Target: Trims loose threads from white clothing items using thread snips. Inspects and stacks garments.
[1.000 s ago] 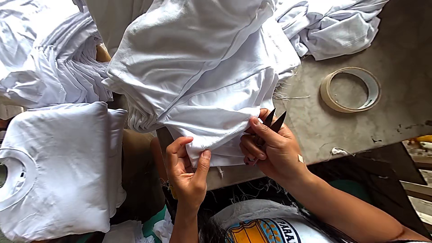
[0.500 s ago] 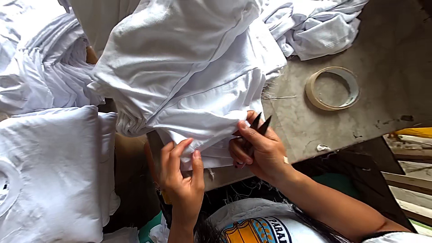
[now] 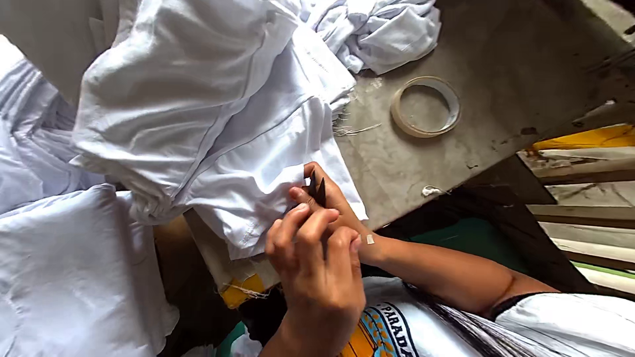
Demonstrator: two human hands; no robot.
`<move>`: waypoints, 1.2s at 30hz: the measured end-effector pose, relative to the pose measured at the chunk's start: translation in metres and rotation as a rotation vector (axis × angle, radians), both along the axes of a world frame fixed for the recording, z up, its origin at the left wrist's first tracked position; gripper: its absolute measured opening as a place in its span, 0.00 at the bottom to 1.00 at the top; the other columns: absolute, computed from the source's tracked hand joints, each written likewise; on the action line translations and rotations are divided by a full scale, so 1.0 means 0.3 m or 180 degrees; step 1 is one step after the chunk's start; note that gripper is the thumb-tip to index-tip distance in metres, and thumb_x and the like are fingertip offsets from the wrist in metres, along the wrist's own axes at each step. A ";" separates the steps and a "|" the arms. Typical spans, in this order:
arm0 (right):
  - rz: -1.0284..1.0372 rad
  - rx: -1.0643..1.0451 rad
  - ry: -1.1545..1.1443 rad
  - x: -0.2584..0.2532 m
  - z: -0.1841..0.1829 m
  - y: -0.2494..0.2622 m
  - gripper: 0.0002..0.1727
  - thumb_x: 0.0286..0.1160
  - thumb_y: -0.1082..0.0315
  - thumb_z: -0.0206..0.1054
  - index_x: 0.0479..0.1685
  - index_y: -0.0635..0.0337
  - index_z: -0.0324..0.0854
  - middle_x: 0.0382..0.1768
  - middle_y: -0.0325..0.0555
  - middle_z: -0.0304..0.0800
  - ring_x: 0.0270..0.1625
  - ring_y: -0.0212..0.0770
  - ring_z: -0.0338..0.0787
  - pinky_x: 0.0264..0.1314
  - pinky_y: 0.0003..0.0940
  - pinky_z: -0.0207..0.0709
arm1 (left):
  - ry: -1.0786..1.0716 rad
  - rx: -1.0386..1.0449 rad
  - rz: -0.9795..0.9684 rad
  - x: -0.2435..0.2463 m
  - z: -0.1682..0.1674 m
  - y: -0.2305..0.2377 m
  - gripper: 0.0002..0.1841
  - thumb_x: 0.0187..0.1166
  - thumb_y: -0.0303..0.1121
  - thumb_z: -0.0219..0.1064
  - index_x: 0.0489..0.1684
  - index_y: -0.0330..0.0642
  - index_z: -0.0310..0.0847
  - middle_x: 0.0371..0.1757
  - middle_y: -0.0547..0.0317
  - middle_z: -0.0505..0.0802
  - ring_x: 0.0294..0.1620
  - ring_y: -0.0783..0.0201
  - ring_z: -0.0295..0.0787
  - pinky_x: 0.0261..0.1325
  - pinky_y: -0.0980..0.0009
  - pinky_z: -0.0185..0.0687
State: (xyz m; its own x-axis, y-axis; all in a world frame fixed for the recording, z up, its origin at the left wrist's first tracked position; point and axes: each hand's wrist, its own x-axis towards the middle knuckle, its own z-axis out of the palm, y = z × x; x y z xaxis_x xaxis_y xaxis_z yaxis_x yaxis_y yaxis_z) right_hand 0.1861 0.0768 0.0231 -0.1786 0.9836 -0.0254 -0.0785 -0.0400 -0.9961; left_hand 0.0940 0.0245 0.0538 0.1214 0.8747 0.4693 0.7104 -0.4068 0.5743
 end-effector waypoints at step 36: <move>0.0098 -0.0680 0.0853 0.044 0.036 0.009 0.08 0.89 0.70 0.45 0.46 0.48 0.67 0.16 0.27 0.75 0.10 0.18 0.68 0.15 0.13 0.68 | 0.1267 0.0259 0.0513 -0.238 -0.098 0.098 0.09 0.75 0.33 0.68 0.25 0.46 0.91 0.48 0.52 0.93 0.71 0.42 0.79 0.82 0.38 0.51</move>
State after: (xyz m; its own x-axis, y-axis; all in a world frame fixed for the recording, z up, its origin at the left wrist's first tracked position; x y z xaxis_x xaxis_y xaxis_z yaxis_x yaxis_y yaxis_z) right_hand 0.1992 0.0795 0.0339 -0.2363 0.9552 -0.1784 -0.3316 -0.2519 -0.9092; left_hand 0.0225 0.0539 0.0244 0.1719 0.8593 0.4817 0.9281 -0.3052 0.2133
